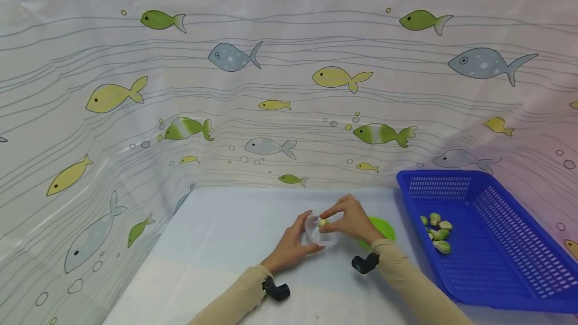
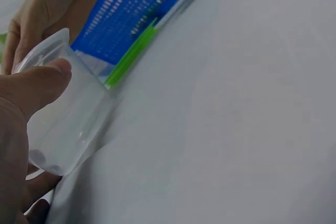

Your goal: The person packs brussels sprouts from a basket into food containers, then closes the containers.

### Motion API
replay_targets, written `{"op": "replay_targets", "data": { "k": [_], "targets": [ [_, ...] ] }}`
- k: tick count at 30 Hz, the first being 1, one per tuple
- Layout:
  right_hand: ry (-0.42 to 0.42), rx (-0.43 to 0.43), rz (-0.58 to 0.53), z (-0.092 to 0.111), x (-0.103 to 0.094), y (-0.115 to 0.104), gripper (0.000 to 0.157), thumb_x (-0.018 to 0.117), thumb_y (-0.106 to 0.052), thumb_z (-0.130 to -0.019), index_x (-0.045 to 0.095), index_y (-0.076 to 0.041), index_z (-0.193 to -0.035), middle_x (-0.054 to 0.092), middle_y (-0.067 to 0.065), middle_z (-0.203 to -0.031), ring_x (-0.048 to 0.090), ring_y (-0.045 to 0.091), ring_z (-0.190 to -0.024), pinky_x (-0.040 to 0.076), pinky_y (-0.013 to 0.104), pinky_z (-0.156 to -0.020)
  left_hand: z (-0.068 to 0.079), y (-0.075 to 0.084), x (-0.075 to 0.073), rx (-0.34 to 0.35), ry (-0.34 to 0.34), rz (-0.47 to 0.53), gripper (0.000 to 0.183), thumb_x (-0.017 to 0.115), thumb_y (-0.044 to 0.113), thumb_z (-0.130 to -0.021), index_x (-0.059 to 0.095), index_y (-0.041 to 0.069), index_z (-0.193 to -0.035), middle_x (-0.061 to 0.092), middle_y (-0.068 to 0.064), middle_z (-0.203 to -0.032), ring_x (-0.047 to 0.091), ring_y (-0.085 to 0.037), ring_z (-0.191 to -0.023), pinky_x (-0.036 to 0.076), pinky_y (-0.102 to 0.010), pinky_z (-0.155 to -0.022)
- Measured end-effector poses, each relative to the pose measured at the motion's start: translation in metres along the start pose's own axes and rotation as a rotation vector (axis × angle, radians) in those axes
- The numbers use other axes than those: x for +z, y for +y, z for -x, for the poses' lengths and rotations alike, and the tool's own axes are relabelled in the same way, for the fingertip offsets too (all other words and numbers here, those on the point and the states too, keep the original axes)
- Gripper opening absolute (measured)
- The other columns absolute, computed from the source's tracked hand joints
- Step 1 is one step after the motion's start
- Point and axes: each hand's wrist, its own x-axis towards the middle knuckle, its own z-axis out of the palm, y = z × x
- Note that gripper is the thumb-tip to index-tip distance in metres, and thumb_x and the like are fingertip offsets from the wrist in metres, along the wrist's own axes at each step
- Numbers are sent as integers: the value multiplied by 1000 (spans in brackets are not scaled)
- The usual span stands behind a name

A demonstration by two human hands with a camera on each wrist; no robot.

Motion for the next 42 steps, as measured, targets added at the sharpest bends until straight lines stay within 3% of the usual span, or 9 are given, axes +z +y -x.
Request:
{"op": "replay_targets", "data": {
  "k": [11, 18, 23, 33, 42],
  "targets": [
    [-39, -28, 95, -12, 10, -9, 28, 100, -29, -70, 88, -21, -94, 72, -8, -92, 46, 17, -98, 38, 33, -80, 1, 2, 0, -4, 7, 1, 101, 85, 43, -88, 30, 11, -166, 54, -10, -159, 53, -22, -144, 47, -44, -116],
    [-49, -58, 109, -19, 18, -7, 27, 100, -27, -69, 88, -22, -92, 77, -15, -84, 51, 24, -94, 36, 31, -77, 0, 0, -1, -2, 9, -1, 101, 85, 45, -88, 30, 10, -165, 52, -12, -160, 52, -24, -146, 46, -47, -117],
    [-59, -69, 102, -20, 24, -7, 27, 101, -27, -68, 88, -22, -91, 80, -15, -83, 52, 16, -92, 38, 30, -79, 1, -1, -1, -6, 11, -3, 100, 85, 45, -88, 31, 11, -165, 55, -10, -158, 54, -23, -143, 46, -46, -117],
    [-52, -61, 143, -18, 36, -8, 24, 100, -13, -67, 85, -22, -85, 80, -13, -82, 56, 14, -96, 42, 40, -91, 0, 0, 1, 12, 18, -19, 98, 84, 44, -89, 32, 10, -165, 57, -8, -157, 54, -22, -144, 45, -46, -119],
    [-48, 3, 165, -18, 43, -9, 25, 100, -12, -68, 83, -23, -83, 79, -11, -80, 67, 18, -99, 46, 52, -99, 2, -1, 1, 26, 27, -34, 97, 83, 43, -89, 32, 10, -165, 59, -9, -154, 57, -21, -141, 47, -43, -116]
  ]
}}
